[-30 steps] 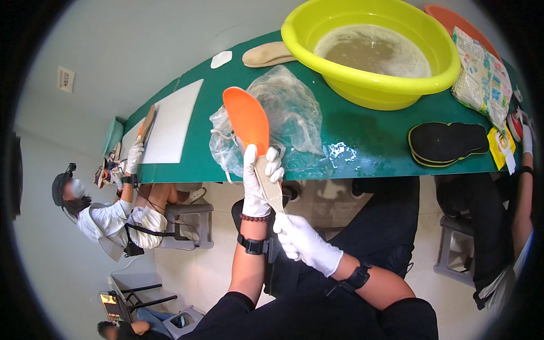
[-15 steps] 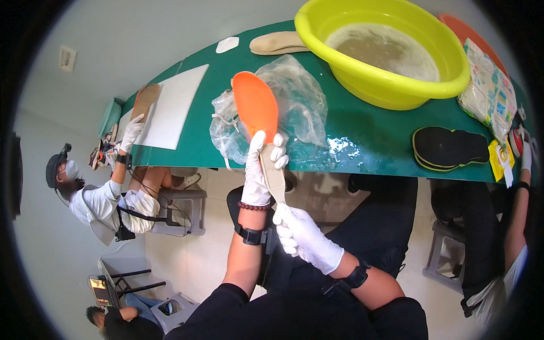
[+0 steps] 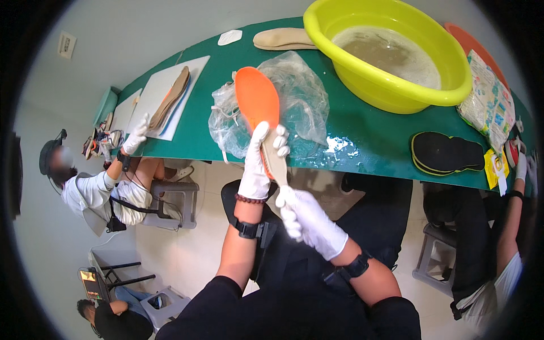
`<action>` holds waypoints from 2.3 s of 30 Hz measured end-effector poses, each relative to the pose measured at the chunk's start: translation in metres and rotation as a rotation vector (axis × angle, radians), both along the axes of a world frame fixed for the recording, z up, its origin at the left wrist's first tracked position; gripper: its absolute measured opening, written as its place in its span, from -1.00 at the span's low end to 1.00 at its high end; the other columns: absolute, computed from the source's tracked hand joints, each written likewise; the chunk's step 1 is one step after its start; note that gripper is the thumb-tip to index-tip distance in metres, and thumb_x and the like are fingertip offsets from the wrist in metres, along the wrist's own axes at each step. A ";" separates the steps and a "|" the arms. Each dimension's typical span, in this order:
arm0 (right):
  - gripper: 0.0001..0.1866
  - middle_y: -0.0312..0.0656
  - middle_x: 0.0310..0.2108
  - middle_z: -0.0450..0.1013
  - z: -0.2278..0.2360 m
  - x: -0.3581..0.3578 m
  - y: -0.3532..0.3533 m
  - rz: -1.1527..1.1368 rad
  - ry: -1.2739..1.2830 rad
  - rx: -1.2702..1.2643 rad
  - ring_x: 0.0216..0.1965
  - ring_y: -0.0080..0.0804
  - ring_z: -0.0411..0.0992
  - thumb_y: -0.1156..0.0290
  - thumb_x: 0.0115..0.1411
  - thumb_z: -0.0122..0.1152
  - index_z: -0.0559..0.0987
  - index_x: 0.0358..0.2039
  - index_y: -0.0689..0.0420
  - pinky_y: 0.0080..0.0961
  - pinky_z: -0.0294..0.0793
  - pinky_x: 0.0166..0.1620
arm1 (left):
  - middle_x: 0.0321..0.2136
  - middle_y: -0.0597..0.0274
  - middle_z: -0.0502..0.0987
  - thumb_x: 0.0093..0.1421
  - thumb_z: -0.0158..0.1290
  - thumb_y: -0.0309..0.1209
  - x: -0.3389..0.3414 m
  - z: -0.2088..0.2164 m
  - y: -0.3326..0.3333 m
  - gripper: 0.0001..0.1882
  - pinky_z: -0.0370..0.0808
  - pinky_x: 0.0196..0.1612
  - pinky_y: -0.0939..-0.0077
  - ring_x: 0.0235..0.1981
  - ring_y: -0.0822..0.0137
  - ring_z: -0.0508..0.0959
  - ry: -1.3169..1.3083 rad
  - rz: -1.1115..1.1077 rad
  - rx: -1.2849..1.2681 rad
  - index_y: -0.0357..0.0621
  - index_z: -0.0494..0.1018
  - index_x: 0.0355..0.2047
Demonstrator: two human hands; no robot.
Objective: The person scrubs an orange shoe insole with a brush, dips it in a yellow basin of soapy water, and repeats the scrubbing. The person handles the insole and brush throughout, occasionally dipping the brush into the basin.
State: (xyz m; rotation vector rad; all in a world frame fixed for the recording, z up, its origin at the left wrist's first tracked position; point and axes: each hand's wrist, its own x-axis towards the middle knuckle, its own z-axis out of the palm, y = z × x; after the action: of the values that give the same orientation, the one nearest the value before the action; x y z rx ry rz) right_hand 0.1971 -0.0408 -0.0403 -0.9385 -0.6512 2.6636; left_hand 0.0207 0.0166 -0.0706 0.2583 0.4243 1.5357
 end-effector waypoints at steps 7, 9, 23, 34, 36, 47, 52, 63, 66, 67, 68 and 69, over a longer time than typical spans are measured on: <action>-0.59 -0.46 -0.76 0.07 0.013 -0.004 -0.033 0.054 -0.004 -0.060 -0.84 -0.62 0.01 -0.06 0.36 -0.12 0.32 -0.48 -0.03 -0.62 0.03 -0.79 | -0.35 0.17 0.47 0.23 0.10 -0.12 0.000 0.007 -0.009 -0.60 0.47 -0.43 0.52 -0.46 0.40 0.46 -0.036 0.001 -0.135 -0.18 0.37 -0.14; -0.58 -0.47 -0.76 0.05 0.021 -0.006 -0.009 0.041 -0.002 -0.114 -0.84 -0.65 -0.01 -0.05 0.37 -0.13 0.31 -0.51 -0.04 -0.64 -0.01 -0.79 | -0.36 0.18 0.47 0.23 0.10 -0.08 0.006 0.019 -0.018 -0.59 0.46 -0.47 0.52 -0.49 0.40 0.46 -0.020 0.023 -0.087 -0.16 0.37 -0.14; -0.55 -0.51 -0.76 0.01 0.020 -0.001 0.017 0.096 0.061 -0.070 -0.83 -0.70 -0.10 -0.08 0.37 -0.16 0.24 -0.56 -0.08 -0.65 -0.12 -0.78 | -0.57 0.37 0.36 0.28 -0.01 0.05 0.023 0.040 0.002 -0.61 0.28 -0.68 0.66 -0.68 0.54 0.31 0.054 -0.012 -0.033 -0.01 0.34 -0.37; -0.52 -0.52 -0.78 0.04 0.017 0.006 0.020 0.048 0.023 0.052 -0.85 -0.68 -0.04 -0.11 0.35 -0.14 0.23 -0.60 -0.08 -0.63 -0.06 -0.80 | -0.55 0.43 0.34 0.27 0.09 -0.20 0.037 0.050 -0.003 -0.78 0.26 -0.65 0.71 -0.64 0.59 0.31 0.099 0.017 -0.070 -0.01 0.34 -0.38; -0.52 -0.52 -0.78 0.03 0.021 0.013 0.006 0.143 -0.012 0.018 -0.85 -0.68 -0.05 -0.12 0.35 -0.14 0.23 -0.61 -0.10 -0.65 -0.08 -0.79 | -0.56 0.43 0.34 0.28 0.08 -0.20 0.015 0.047 -0.002 -0.78 0.26 -0.64 0.70 -0.65 0.58 0.30 0.081 0.038 -0.001 -0.01 0.34 -0.39; -0.52 -0.52 -0.79 0.01 0.015 0.016 0.030 0.095 0.039 -0.001 -0.85 -0.70 -0.08 -0.12 0.35 -0.14 0.23 -0.60 -0.09 -0.64 -0.10 -0.80 | -0.55 0.44 0.29 0.32 0.02 -0.28 0.048 0.044 -0.007 -0.70 0.28 -0.64 0.69 -0.66 0.59 0.25 0.087 -0.082 -0.050 0.01 0.33 0.03; -0.51 -0.53 -0.78 0.00 0.024 0.018 0.015 0.193 0.042 -0.019 -0.85 -0.70 -0.07 -0.13 0.34 -0.14 0.21 -0.61 -0.09 -0.68 -0.10 -0.79 | -0.59 0.47 0.22 0.32 0.01 -0.31 0.036 0.053 -0.013 -0.62 0.22 -0.66 0.71 -0.67 0.60 0.22 0.101 -0.053 0.076 0.00 0.28 0.13; -0.62 -0.50 -0.74 0.08 0.009 0.029 -0.003 0.018 0.030 0.244 -0.81 -0.70 -0.05 0.04 0.38 -0.10 0.36 -0.48 0.03 -0.65 -0.09 -0.75 | -0.53 0.40 0.25 0.29 0.03 -0.33 0.018 0.042 -0.006 -0.47 0.30 -0.61 0.65 -0.66 0.56 0.27 0.175 0.091 0.081 0.06 0.17 0.25; -0.66 -0.51 -0.72 0.08 0.016 0.035 -0.009 0.057 0.000 0.161 -0.78 -0.73 -0.07 0.12 0.38 -0.09 0.37 -0.48 0.04 -0.67 -0.13 -0.73 | -0.54 0.40 0.32 0.28 0.07 -0.31 0.025 0.048 -0.014 -0.50 0.36 -0.59 0.65 -0.65 0.55 0.33 0.210 0.186 0.053 0.02 0.21 0.20; -0.67 -0.52 -0.72 0.07 0.015 0.035 -0.006 0.012 0.017 0.161 -0.78 -0.74 -0.09 0.14 0.38 -0.09 0.37 -0.48 0.04 -0.68 -0.14 -0.72 | -0.54 0.40 0.35 0.27 0.08 -0.30 0.038 0.052 -0.012 -0.50 0.37 -0.59 0.65 -0.65 0.54 0.36 0.236 0.204 -0.004 -0.01 0.23 0.18; -0.69 -0.54 -0.72 0.05 0.019 0.031 -0.001 -0.044 -0.047 0.165 -0.78 -0.75 -0.09 0.16 0.38 -0.08 0.37 -0.48 0.02 -0.70 -0.16 -0.72 | -0.56 0.39 0.38 0.26 0.09 -0.28 0.057 0.055 -0.019 -0.53 0.39 -0.60 0.64 -0.63 0.52 0.40 0.271 0.188 -0.090 -0.06 0.27 0.14; -0.66 -0.54 -0.73 0.05 0.016 0.028 0.003 -0.048 -0.036 0.229 -0.77 -0.75 -0.09 0.12 0.38 -0.07 0.36 -0.50 0.00 -0.71 -0.16 -0.72 | -0.55 0.39 0.38 0.26 0.10 -0.25 0.065 0.052 -0.025 -0.54 0.39 -0.59 0.65 -0.63 0.52 0.40 0.269 0.139 -0.032 -0.06 0.28 0.12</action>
State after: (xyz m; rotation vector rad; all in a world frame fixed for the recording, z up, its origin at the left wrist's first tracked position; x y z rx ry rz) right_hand 0.2249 -0.0374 -0.0238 -0.9267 -0.9079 2.4697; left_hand 0.0860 -0.0085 -0.0188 0.4204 0.6902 1.6345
